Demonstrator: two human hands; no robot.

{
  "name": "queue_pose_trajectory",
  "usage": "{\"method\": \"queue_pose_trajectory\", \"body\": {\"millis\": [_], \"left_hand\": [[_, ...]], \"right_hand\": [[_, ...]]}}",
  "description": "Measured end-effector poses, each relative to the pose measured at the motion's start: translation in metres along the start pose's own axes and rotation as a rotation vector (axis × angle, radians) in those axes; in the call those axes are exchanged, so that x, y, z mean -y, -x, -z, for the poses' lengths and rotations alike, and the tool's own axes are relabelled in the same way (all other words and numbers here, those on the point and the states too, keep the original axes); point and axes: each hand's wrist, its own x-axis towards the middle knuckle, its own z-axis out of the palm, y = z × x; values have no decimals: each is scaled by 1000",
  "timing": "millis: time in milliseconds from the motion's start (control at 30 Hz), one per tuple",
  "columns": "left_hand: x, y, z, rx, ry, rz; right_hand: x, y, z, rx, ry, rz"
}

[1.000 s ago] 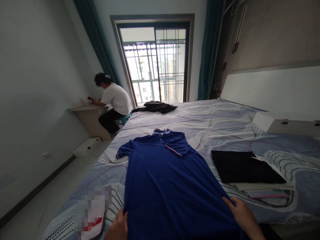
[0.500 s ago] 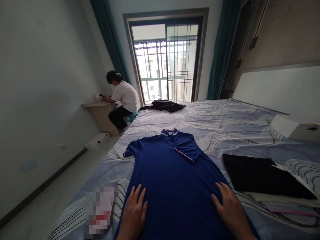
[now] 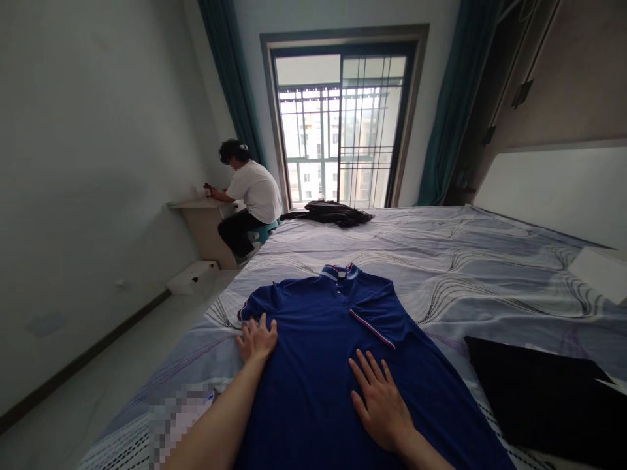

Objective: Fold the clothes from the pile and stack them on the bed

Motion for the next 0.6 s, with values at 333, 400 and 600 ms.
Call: {"method": "queue_pose_trajectory", "body": {"millis": [333, 400, 600], "left_hand": [[0, -67, -4, -225, 140, 424], [3, -74, -4, -223, 206, 435], [8, -81, -4, -314, 522, 517]], "right_hand": [[-10, -45, 15, 24, -34, 20], [-12, -51, 15, 12, -35, 20], [-10, -52, 13, 8, -16, 26]]}}
